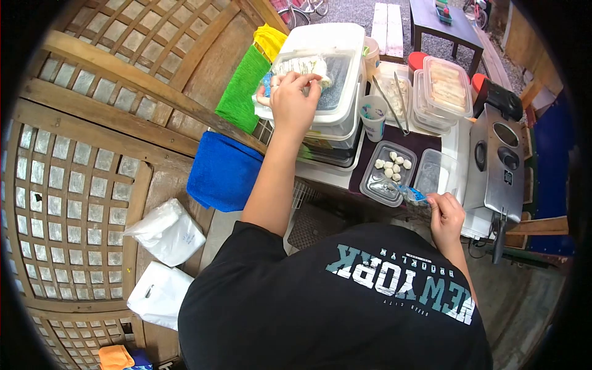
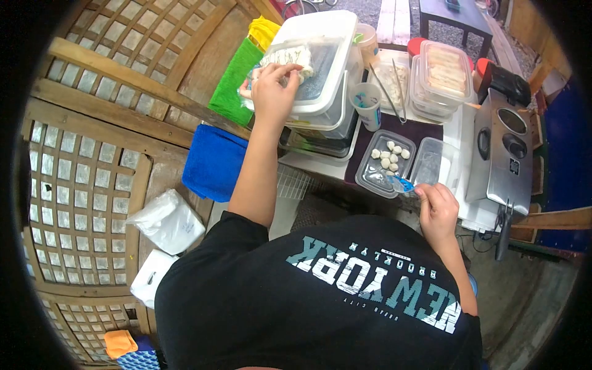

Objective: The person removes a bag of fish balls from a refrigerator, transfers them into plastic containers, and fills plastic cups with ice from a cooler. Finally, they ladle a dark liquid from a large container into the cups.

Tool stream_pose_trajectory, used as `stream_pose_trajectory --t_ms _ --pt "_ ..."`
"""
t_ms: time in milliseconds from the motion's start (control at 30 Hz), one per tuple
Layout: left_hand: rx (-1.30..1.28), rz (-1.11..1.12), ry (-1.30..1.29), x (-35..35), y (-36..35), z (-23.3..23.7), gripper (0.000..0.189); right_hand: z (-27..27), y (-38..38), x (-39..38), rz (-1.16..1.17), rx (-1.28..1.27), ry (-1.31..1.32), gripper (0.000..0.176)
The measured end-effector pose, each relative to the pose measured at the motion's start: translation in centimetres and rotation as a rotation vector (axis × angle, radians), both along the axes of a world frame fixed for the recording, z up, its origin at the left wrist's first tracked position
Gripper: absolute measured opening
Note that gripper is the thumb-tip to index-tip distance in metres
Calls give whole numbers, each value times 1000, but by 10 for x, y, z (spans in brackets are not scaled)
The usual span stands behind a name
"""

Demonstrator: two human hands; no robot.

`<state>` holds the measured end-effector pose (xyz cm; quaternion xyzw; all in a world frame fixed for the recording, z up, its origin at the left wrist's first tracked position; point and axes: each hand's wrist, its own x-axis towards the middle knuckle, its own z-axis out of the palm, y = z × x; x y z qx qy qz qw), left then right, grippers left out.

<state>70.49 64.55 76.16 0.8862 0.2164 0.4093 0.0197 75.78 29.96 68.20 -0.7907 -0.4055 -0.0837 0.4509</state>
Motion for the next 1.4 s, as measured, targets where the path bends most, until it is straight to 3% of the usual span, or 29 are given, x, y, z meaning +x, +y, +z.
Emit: stream_pose_trajectory --t_ms 167,367,467,567,667,767,867,967,1167,1267,1400 --pt "-11 10 -11 -3 -8 -2 7 -1 -3 -2 -1 -7 -4 4" --pt "248 32 -10 -11 -9 -19 6 -5 -5 -3 17 28 -2 4" --pt "192 32 -68 -19 -19 -22 9 -6 -7 -5 21 26 -1 4" --pt "-21 -202 -117 -33 -66 -16 16 -2 -8 -7 15 -29 24 4" --pt "-266 -799 97 -37 -123 -31 27 -6 -6 -8 38 -37 27 4" --pt "-233 -915 255 -38 -172 -65 30 -7 1 -10 80 -26 8 4" --pt "-415 -795 134 -34 -188 -84 16 -13 1 -7 74 -71 -33 5" --pt "-495 -765 71 -32 -189 -87 15 -12 3 -7 86 -78 12 6" --pt "-560 -660 104 -29 -191 -87 17 -14 7 -8 126 -53 -74 7" --pt "-751 -586 239 -25 -186 -82 16 -8 10 -9 120 -24 -105 6" --pt "-699 -685 180 -27 -180 -76 18 -5 4 -4 68 -72 -12 4"
